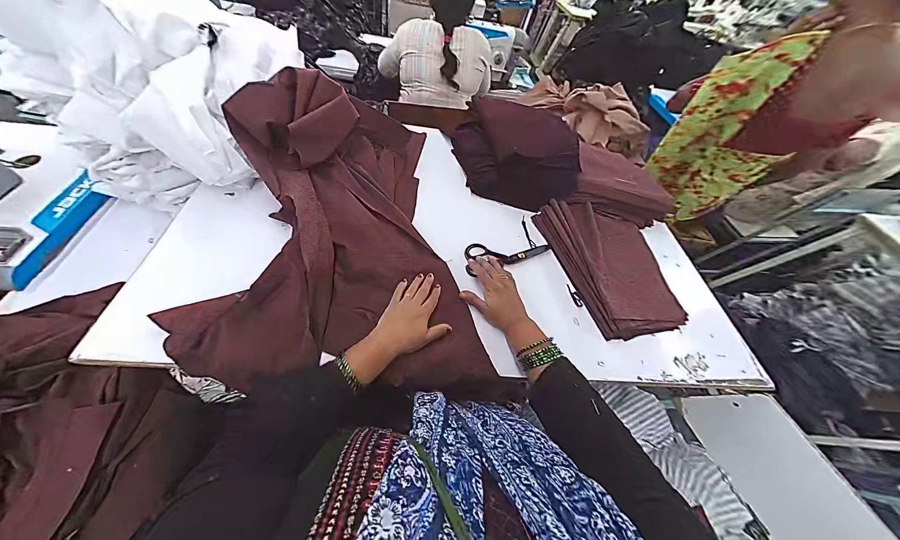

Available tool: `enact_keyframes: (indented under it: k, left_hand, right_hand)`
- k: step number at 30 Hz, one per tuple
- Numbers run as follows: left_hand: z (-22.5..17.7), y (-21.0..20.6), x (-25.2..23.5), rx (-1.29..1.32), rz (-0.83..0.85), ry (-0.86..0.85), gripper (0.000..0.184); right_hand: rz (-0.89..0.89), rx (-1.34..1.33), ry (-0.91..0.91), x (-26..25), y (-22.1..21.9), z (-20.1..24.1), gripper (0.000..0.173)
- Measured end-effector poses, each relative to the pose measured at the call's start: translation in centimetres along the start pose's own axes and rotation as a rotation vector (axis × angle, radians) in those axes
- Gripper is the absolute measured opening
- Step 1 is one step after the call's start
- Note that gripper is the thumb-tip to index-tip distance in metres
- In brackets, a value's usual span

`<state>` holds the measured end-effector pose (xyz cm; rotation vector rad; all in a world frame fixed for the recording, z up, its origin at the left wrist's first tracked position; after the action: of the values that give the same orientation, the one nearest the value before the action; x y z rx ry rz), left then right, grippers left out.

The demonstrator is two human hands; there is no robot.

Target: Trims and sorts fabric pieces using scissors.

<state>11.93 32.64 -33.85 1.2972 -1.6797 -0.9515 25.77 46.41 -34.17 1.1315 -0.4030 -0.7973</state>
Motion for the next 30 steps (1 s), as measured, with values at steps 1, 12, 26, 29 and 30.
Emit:
enact_keyframes:
  k: [1, 12, 26, 29, 30]
  left_hand:
    - [-0.2, -0.6, 0.9, -0.022, -0.028, -0.008, 0.091]
    - [0.6, 1.1, -1.1, 0.038, 0.026, 0.040, 0.095]
    - [2.5, 1.0, -2.4, -0.029, 0.134, -0.082, 0.111]
    - [3.6, 1.3, -3.1, -0.067, 0.140, -0.115, 0.114]
    - [3.8, 1.4, -3.3, -0.062, 0.128, -0.124, 0.114]
  right_hand:
    - [0.013, -0.019, -0.009, -0.2, 0.3, 0.1, 0.080]
    - [-0.311, -0.095, -0.233, 6.4, 3.3, -1.8, 0.027]
    - [0.327, -0.463, -0.852, 9.9, 5.4, -3.2, 0.034]
    - [0.351, -0.819, -0.783, 12.9, 4.3, -1.1, 0.021]
    - [0.371, -0.883, -0.757, 14.0, 3.7, -0.3, 0.022]
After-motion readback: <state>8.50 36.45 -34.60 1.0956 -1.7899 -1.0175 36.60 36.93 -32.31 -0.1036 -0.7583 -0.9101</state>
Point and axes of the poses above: each hand's wrist, its own x-axis away from the middle knuckle, its own y-axis out of the back of the hand, z = x × y, the point moved 6 cm from there along -x, towards the middle knuckle, and after that the axes turned 8 degrees about -y, right-handed, at the moved point
